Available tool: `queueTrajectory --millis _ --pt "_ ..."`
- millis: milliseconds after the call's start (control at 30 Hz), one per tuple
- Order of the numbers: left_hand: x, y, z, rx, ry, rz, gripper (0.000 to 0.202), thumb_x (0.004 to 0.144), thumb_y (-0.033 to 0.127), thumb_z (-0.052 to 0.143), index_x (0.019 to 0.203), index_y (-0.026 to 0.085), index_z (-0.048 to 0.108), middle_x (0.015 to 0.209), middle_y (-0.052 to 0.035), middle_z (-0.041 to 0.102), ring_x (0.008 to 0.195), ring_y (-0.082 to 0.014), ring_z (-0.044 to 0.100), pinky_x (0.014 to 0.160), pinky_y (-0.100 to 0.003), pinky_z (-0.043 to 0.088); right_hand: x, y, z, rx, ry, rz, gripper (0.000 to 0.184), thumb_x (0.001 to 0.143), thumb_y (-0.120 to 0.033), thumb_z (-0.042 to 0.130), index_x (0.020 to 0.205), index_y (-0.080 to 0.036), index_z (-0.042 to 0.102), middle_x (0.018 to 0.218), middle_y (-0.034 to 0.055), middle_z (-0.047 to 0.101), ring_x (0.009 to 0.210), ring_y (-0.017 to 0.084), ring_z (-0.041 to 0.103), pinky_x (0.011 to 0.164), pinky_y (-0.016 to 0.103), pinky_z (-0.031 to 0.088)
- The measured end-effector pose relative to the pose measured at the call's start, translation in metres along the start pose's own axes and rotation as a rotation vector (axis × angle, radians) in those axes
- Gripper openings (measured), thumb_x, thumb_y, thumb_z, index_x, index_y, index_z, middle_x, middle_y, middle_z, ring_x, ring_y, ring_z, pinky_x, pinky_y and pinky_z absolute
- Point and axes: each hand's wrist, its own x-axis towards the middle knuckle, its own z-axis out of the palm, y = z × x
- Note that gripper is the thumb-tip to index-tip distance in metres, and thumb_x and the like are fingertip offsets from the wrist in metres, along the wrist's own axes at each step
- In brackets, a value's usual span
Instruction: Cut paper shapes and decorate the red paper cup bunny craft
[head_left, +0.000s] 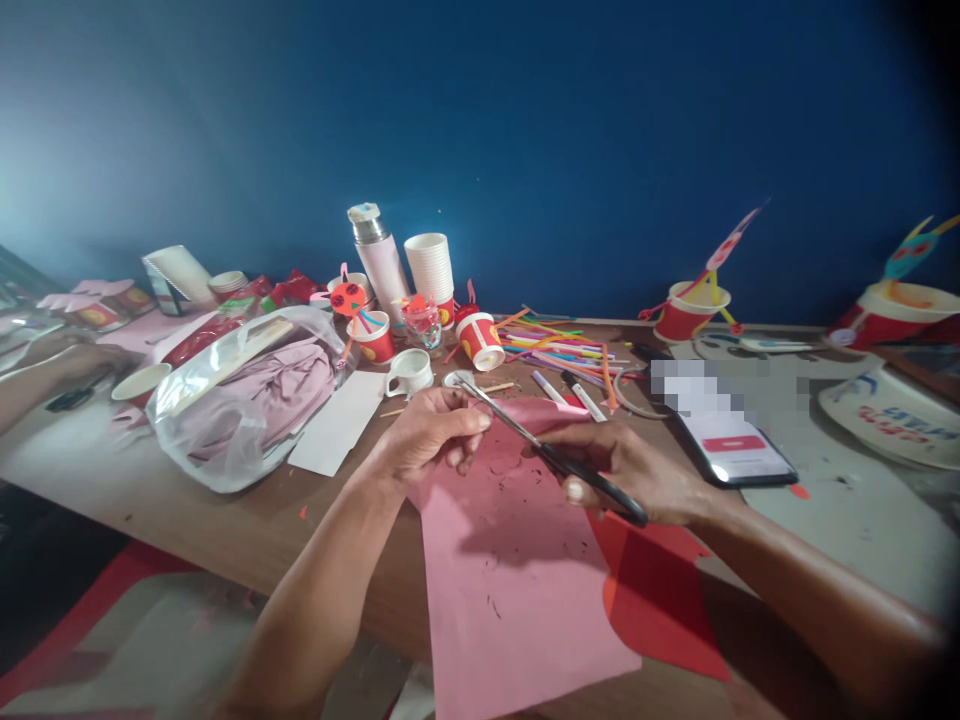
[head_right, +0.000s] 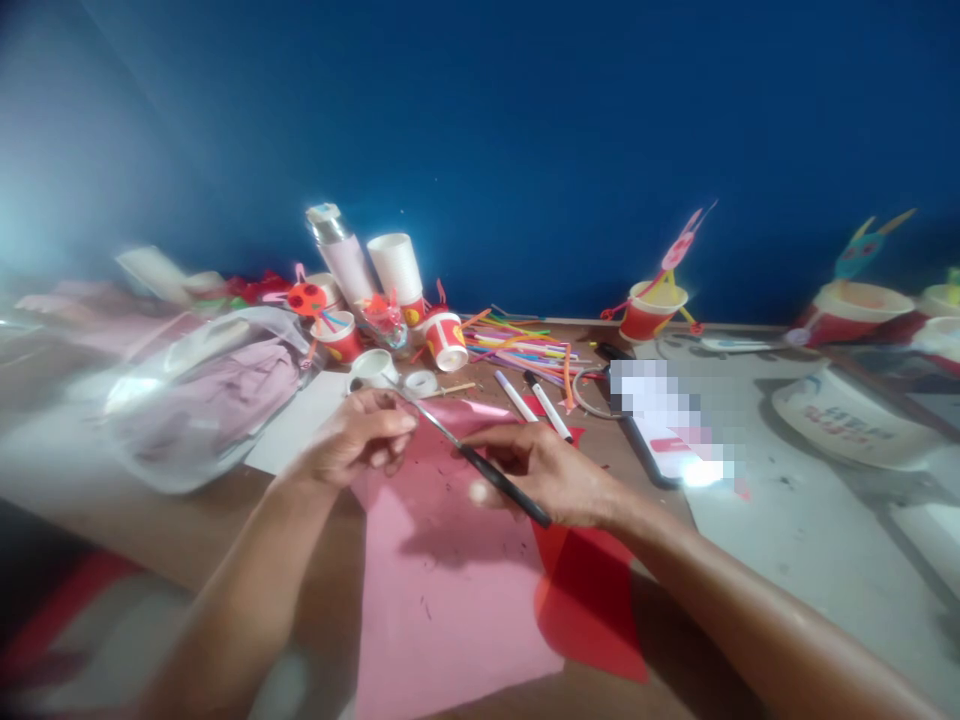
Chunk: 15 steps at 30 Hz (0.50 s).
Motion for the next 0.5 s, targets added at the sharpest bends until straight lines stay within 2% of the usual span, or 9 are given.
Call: queueTrajectory --millis 133,267,500 --pt "0.001 -0.0008 -0.0019 -0.03 -0.027 -0.011 0.014 0.065 0.022 0.065 0.06 0.013 0.055 0.044 0.0054 0.054 0.028 -0.0031 0.038 0.033 -0.018 0.038 -0.0002 -0.0017 0.0004 0.047 0.006 0.031 0.051 0.07 -0.044 0.07 0.109 -0.013 0.062 0.065 -0.0024 0.048 0.051 0.006 0.039 0.043 0.019 0.032" --pt "0.0022 -0.0019 -0.0004 -0.052 -0.001 0.032 0.014 0.066 0.025 0.065 0.064 0.013 0.058 0.045 0.0055 0.055 0.028 -0.0029 0.038 0.033 -0.018 0.039 0.0 -0.0055 0.0017 0.077 0.018 0.071 0.054 0.069 -0.047 0.069 0.109 -0.012 0.061 0.061 -0.0037 0.047 0.048 0.006 0.039 0.042 0.019 0.033" --pt "0.0012 -0.0024 -0.002 0.035 0.053 0.043 0.015 0.066 0.026 0.065 0.066 0.013 0.06 0.042 0.0061 0.053 0.027 -0.0021 0.036 0.031 -0.016 0.033 -0.0002 -0.0045 -0.001 0.035 -0.006 0.01 0.048 0.072 -0.044 0.067 0.108 -0.013 0.061 0.066 -0.0022 0.048 0.05 0.006 0.04 0.043 0.019 0.033"
